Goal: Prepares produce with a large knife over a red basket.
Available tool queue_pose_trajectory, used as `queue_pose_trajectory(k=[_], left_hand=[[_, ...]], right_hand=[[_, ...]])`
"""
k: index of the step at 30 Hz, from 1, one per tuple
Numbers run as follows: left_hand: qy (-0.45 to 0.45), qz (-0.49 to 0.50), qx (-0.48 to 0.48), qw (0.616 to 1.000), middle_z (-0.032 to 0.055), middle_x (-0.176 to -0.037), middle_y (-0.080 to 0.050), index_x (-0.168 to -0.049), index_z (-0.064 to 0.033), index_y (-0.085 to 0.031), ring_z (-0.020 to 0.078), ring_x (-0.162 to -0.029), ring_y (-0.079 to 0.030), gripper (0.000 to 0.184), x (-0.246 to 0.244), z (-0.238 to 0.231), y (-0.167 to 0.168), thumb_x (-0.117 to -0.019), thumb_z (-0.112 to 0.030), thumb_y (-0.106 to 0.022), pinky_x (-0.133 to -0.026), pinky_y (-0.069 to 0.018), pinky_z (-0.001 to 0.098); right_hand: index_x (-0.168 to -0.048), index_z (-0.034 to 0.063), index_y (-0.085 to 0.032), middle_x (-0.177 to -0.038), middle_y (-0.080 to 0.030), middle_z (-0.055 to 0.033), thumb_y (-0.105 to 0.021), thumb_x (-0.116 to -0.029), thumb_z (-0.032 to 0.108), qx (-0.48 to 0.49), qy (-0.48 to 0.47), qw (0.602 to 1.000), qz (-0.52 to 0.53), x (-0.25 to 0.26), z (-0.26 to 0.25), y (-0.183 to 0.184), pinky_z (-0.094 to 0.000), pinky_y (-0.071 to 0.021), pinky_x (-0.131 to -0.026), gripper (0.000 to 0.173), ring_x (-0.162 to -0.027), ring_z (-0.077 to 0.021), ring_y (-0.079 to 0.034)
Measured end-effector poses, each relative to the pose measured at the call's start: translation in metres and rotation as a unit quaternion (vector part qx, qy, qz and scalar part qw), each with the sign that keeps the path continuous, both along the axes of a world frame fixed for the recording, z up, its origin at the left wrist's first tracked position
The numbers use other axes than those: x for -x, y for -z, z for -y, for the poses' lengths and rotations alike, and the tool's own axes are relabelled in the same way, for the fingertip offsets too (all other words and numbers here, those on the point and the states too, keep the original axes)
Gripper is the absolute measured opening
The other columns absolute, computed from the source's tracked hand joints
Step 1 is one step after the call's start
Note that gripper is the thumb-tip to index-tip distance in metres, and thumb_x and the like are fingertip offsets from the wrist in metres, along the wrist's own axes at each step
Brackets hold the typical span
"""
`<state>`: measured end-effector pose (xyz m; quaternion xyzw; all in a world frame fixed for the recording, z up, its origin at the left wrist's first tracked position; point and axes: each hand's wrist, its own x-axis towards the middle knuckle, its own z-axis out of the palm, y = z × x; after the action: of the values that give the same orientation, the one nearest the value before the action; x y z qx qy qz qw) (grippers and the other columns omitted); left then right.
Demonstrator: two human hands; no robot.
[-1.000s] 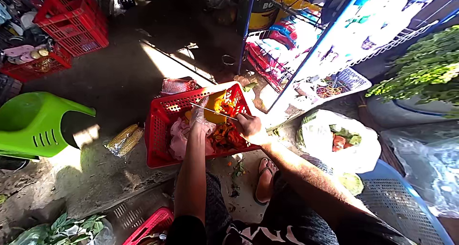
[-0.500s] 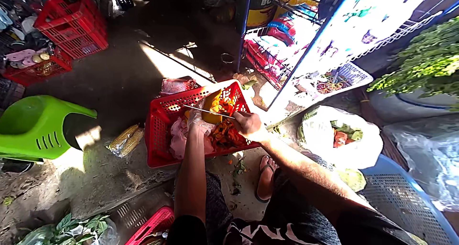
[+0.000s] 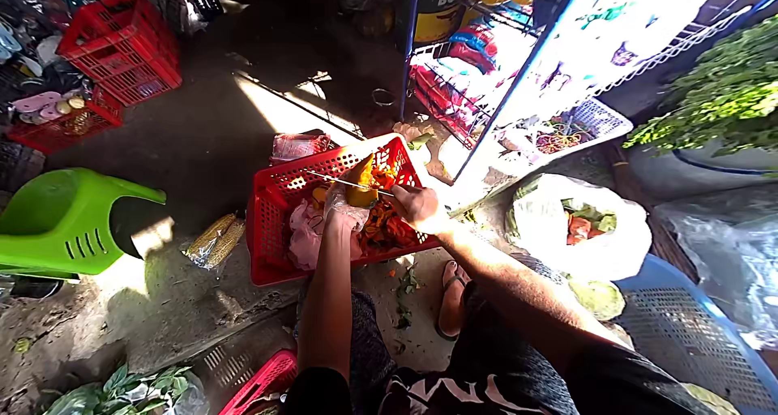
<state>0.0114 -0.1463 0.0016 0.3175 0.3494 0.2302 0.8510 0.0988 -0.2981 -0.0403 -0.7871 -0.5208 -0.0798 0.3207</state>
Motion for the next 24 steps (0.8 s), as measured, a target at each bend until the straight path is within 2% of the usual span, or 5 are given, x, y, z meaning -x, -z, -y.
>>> queue_pose_trajectory(k=[9,16,19,21,24], left_hand=[[-0.046,0.012,-0.005,0.999,0.0075,-0.094,-0.062,-0.111,-0.0098,-0.056,0.0187,-0.083,-0.063,0.018,-0.005,0.002,0.012,-0.1087,-0.020,-0.042,-0.071,-0.0553,0.0365],[-0.032,-0.118,-0.046,0.991,0.0074,-0.092,-0.057,-0.111,-0.0065,-0.054,0.0167,-0.078,-0.056,0.011,-0.001,-0.008,0.018,-0.1059,-0.011,-0.045,-0.068,-0.0509,0.0343],[0.003,-0.154,-0.040,0.987,0.0136,-0.107,-0.056,-0.127,-0.0014,-0.051,0.0202,-0.089,-0.055,0.024,0.003,-0.002,0.022,-0.1083,-0.012,-0.042,-0.077,-0.0498,0.0373],[0.036,-0.084,-0.004,0.996,0.0115,-0.100,-0.062,-0.121,-0.0064,-0.053,0.0199,-0.082,-0.062,0.022,0.001,-0.010,0.025,-0.1083,-0.020,-0.041,-0.069,-0.0553,0.0358],[0.051,-0.033,-0.022,0.998,0.0093,-0.100,-0.065,-0.121,-0.0089,-0.058,0.0198,-0.087,-0.065,0.023,0.001,-0.018,0.022,-0.1078,-0.025,-0.047,-0.075,-0.0568,0.0376]], right_hand=[[-0.101,0.0009,-0.071,-0.080,-0.070,-0.0193,-0.056,-0.1014,0.016,0.003,0.070,0.997,0.037,0.010,-0.013,0.021,-0.0542,-0.0551,-0.050,0.021,-0.064,-0.0397,-0.071],[-0.111,0.0040,-0.072,-0.096,-0.072,-0.0235,-0.058,-0.0987,0.006,0.070,0.067,0.995,0.038,0.002,-0.013,0.018,-0.0599,-0.0568,-0.061,0.018,-0.081,-0.0452,-0.073],[-0.117,0.0033,-0.069,-0.105,-0.070,-0.0262,-0.058,-0.0994,0.005,0.112,0.074,0.991,0.001,-0.016,-0.008,0.016,-0.0644,-0.0557,-0.070,0.021,-0.092,-0.0492,-0.070],[-0.115,0.0005,-0.068,-0.102,-0.070,-0.0258,-0.056,-0.1018,0.008,0.088,0.074,0.993,-0.018,-0.021,-0.006,0.008,-0.0626,-0.0566,-0.070,0.020,-0.089,-0.0477,-0.071],[-0.097,-0.0037,-0.068,-0.081,-0.068,-0.0219,-0.058,-0.0988,0.012,-0.035,0.070,0.997,0.025,-0.018,-0.006,-0.004,-0.0561,-0.0549,-0.053,0.019,-0.066,-0.0417,-0.070]])
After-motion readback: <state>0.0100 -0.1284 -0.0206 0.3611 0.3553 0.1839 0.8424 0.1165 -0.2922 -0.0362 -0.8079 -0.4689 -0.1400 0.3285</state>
